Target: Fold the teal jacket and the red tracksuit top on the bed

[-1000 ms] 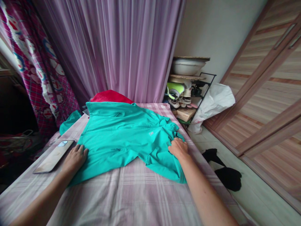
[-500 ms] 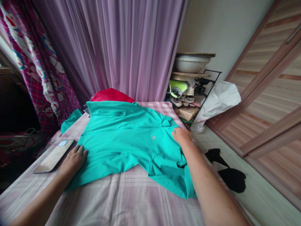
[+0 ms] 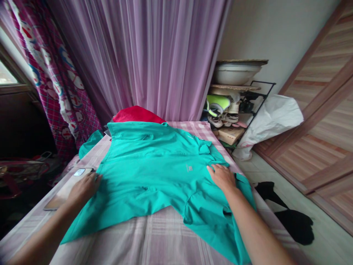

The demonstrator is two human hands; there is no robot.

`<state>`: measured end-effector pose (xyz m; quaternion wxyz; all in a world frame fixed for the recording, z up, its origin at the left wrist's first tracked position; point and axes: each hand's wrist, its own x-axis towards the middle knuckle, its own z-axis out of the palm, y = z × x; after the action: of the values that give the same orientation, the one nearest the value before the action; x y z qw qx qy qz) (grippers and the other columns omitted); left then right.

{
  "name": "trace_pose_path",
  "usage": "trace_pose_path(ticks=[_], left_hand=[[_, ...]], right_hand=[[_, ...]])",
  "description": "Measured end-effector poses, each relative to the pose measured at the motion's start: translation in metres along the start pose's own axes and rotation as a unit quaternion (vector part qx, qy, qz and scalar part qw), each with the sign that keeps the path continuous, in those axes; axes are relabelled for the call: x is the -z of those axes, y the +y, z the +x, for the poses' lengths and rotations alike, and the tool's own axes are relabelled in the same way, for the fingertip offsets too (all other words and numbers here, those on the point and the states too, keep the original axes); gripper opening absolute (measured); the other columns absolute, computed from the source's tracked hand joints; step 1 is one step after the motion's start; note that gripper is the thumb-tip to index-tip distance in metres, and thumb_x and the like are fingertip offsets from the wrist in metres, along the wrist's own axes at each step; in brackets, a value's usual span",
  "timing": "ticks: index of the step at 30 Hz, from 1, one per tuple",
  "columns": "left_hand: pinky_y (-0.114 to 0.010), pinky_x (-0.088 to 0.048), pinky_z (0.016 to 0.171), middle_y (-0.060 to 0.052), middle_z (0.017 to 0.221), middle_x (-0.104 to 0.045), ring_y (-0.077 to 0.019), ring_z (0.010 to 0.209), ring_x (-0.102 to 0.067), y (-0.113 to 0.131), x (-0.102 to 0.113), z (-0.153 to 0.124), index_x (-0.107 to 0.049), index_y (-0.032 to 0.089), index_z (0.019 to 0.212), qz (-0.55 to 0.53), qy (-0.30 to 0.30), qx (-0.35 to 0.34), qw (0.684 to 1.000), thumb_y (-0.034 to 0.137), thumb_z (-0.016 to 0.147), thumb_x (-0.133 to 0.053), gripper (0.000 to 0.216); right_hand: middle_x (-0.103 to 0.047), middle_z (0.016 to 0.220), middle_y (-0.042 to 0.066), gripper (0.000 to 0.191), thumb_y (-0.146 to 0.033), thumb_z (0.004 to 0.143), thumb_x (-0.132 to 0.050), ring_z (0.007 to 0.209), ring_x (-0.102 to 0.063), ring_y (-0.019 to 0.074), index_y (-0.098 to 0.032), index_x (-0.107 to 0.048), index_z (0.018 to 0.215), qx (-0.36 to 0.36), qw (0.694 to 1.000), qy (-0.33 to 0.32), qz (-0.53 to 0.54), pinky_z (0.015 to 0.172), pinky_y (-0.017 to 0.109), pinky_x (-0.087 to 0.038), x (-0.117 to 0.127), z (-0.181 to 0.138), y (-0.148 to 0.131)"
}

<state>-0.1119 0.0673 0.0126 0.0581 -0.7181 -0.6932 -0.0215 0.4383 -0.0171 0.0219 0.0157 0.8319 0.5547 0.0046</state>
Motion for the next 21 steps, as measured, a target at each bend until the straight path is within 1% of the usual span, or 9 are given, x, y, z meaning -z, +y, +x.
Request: trace_pose_path(ticks=[2, 4, 6, 8, 12, 15, 18, 19, 21], left_hand=[[-0.043, -0.053, 0.085, -0.019, 0.114, -0.071, -0.0328, 0.104, -0.069, 0.003, 0.011, 0.015, -0.066, 0.012, 0.114, 0.009, -0.011, 0.008, 1.000, 0.039, 0.098, -0.028, 0.049], [-0.043, -0.053, 0.085, -0.019, 0.116, -0.071, -0.0330, 0.105, -0.068, 0.007, 0.021, 0.035, -0.065, 0.012, 0.120, 0.011, -0.018, 0.015, 1.000, 0.039, 0.097, -0.031, 0.049], [-0.043, -0.052, 0.087, -0.019, 0.121, -0.069, -0.0329, 0.107, -0.068, 0.012, 0.029, 0.060, -0.063, 0.011, 0.125, 0.013, -0.020, 0.014, 1.000, 0.039, 0.097, -0.032, 0.050], [-0.041, -0.051, 0.089, -0.018, 0.126, -0.067, -0.0318, 0.110, -0.067, 0.016, 0.037, 0.087, -0.060, 0.012, 0.130, 0.019, -0.004, -0.007, 1.000, 0.039, 0.097, -0.032, 0.051], [-0.040, -0.046, 0.099, -0.016, 0.140, -0.060, -0.0302, 0.122, -0.060, 0.026, 0.062, 0.146, -0.054, 0.014, 0.139, 0.043, 0.092, -0.082, 0.991, 0.036, 0.094, -0.040, 0.052], [-0.044, -0.039, 0.108, -0.016, 0.150, -0.051, -0.0327, 0.138, -0.046, 0.039, 0.084, 0.188, -0.049, 0.014, 0.146, 0.057, 0.139, -0.123, 0.981, 0.036, 0.094, -0.044, 0.057], [-0.050, -0.030, 0.115, -0.014, 0.156, -0.044, -0.0337, 0.147, -0.034, 0.051, 0.097, 0.222, -0.041, 0.016, 0.151, 0.066, 0.142, -0.157, 0.975, 0.042, 0.093, -0.048, 0.064], [-0.051, -0.027, 0.117, -0.014, 0.155, -0.046, -0.0333, 0.146, -0.035, 0.053, 0.099, 0.231, -0.040, 0.018, 0.152, 0.071, 0.134, -0.169, 0.974, 0.044, 0.092, -0.050, 0.066], [-0.052, -0.025, 0.117, -0.013, 0.142, -0.060, -0.0311, 0.137, -0.049, 0.057, 0.099, 0.240, -0.046, 0.021, 0.149, 0.083, 0.107, -0.190, 0.972, 0.043, 0.091, -0.052, 0.062]], right_hand=[[-0.071, 0.120, 0.018, 0.056, -0.040, 0.102, -0.024, 0.110, -0.065, 0.0333, -0.015, -0.073, 0.114, -0.031, 0.999, 0.014, 0.002, 0.092, 0.043, -0.048, 0.013, 0.010, 0.004], [-0.073, 0.114, 0.017, 0.051, -0.035, 0.100, -0.029, 0.104, -0.067, 0.0327, -0.015, -0.074, 0.110, -0.051, 0.998, 0.040, -0.004, 0.087, 0.041, -0.050, 0.026, 0.023, 0.004], [-0.073, 0.114, 0.015, 0.045, -0.030, 0.098, -0.033, 0.105, -0.067, 0.0310, -0.017, -0.074, 0.110, -0.037, 0.997, 0.067, -0.005, 0.086, 0.039, -0.049, 0.038, 0.037, -0.002], [-0.073, 0.116, 0.013, 0.042, -0.028, 0.097, -0.036, 0.108, -0.067, 0.0288, -0.019, -0.074, 0.112, -0.010, 0.996, 0.086, -0.001, 0.089, 0.037, -0.049, 0.049, 0.054, -0.015], [-0.070, 0.126, 0.010, 0.039, -0.027, 0.094, -0.045, 0.113, -0.065, 0.0265, -0.022, -0.070, 0.124, 0.040, 0.993, 0.110, 0.015, 0.094, 0.034, -0.048, 0.069, 0.095, -0.053], [-0.068, 0.129, 0.009, 0.040, -0.028, 0.093, -0.049, 0.115, -0.064, 0.0263, -0.024, -0.068, 0.128, 0.063, 0.991, 0.114, 0.040, 0.095, 0.034, -0.048, 0.080, 0.132, -0.085], [-0.064, 0.137, 0.008, 0.044, -0.026, 0.093, -0.049, 0.120, -0.062, 0.0263, -0.023, -0.064, 0.134, 0.092, 0.986, 0.117, 0.075, 0.099, 0.036, -0.047, 0.087, 0.169, -0.119], [-0.063, 0.139, 0.009, 0.046, -0.026, 0.093, -0.048, 0.122, -0.061, 0.0262, -0.022, -0.062, 0.136, 0.104, 0.984, 0.120, 0.087, 0.101, 0.036, -0.047, 0.089, 0.180, -0.131], [-0.062, 0.140, 0.009, 0.046, -0.027, 0.094, -0.046, 0.125, -0.059, 0.0256, -0.020, -0.060, 0.138, 0.134, 0.976, 0.127, 0.111, 0.104, 0.036, -0.045, 0.094, 0.200, -0.157]])
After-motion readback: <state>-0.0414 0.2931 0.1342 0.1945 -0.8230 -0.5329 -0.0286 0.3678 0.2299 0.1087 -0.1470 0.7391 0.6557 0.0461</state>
